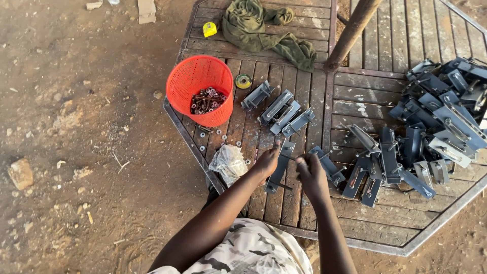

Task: Assembling small metal brackets by manually inserting bolts into pre-drilled holes on a workbench.

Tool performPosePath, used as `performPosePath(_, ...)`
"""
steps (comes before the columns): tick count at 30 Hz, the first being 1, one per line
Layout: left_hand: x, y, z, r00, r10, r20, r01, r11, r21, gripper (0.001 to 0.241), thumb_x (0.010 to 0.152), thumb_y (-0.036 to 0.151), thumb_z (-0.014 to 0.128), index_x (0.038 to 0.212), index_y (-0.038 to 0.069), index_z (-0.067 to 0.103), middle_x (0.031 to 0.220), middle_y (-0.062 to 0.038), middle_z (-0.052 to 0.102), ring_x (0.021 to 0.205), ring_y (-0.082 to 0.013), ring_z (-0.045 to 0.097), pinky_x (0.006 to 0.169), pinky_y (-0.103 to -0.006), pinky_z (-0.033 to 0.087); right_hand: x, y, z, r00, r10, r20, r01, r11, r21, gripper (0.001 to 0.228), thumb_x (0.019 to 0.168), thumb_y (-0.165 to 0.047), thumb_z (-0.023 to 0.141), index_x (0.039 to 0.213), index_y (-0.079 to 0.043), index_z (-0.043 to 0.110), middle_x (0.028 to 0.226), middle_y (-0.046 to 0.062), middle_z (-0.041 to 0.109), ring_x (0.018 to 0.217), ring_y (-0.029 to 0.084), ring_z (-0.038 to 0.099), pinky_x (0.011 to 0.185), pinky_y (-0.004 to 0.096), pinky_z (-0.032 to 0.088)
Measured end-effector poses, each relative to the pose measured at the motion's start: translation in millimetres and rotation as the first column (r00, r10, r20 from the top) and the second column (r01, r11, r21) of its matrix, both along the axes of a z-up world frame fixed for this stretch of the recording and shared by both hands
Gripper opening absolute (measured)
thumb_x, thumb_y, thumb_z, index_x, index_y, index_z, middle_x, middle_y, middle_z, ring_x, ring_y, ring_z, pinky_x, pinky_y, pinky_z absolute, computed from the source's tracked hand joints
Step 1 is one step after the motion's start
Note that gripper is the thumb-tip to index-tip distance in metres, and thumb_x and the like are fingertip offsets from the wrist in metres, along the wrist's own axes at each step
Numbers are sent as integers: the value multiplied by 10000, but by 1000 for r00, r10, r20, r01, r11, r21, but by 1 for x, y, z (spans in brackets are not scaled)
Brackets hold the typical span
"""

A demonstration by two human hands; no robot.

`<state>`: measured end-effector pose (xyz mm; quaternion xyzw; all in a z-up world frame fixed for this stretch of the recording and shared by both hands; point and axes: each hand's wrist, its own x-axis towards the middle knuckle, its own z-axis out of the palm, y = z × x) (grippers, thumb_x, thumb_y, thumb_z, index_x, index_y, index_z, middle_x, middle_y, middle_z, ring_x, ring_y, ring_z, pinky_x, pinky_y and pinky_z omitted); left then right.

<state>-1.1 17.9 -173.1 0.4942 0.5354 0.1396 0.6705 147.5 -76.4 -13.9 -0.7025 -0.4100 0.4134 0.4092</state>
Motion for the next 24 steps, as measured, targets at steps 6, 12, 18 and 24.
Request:
performPosePath(6,-25,-15,120,999,32,-39,-33,999,-15,930,1045,731,146,1604,-10,95,1454,-341,472,1198,-450,592,890,-580,528,-12,14,-28,998,68,9,-67,994,-86,641,1135,-486,391,730,-56,639,539,120,585,529,264,629,593,395,499)
performPosePath(12,-50,10,5,994,113,-11,-113,991,-75,913,1072,721,113,1584,-20,260,1390,-338,529,998,-354,635,750,-515,515,-37,42,12,958,245,146,-237,969,-71,381,1071,-354,580,909,-18,656,621,189,644,641,365,688,672,468,497)
performPosePath(18,-101,34,151,917,399,0,-385,885,-261,1061,943,845,227,1587,4,280,1622,-281,271,1494,-440,280,1176,-630,304,-71,101,14,956,268,119,-255,961,-110,586,1133,-459,380,837,-71,704,547,121,628,598,303,648,664,402,495)
performPosePath(24,-185,117,190,370,872,320,-789,477,-388,711,1045,587,285,1121,-28,634,925,-280,740,742,-351,753,620,-451,647,-125,183,41,937,330,115,-329,944,-25,387,1115,-255,517,862,-20,692,635,163,658,622,301,635,673,430,498)
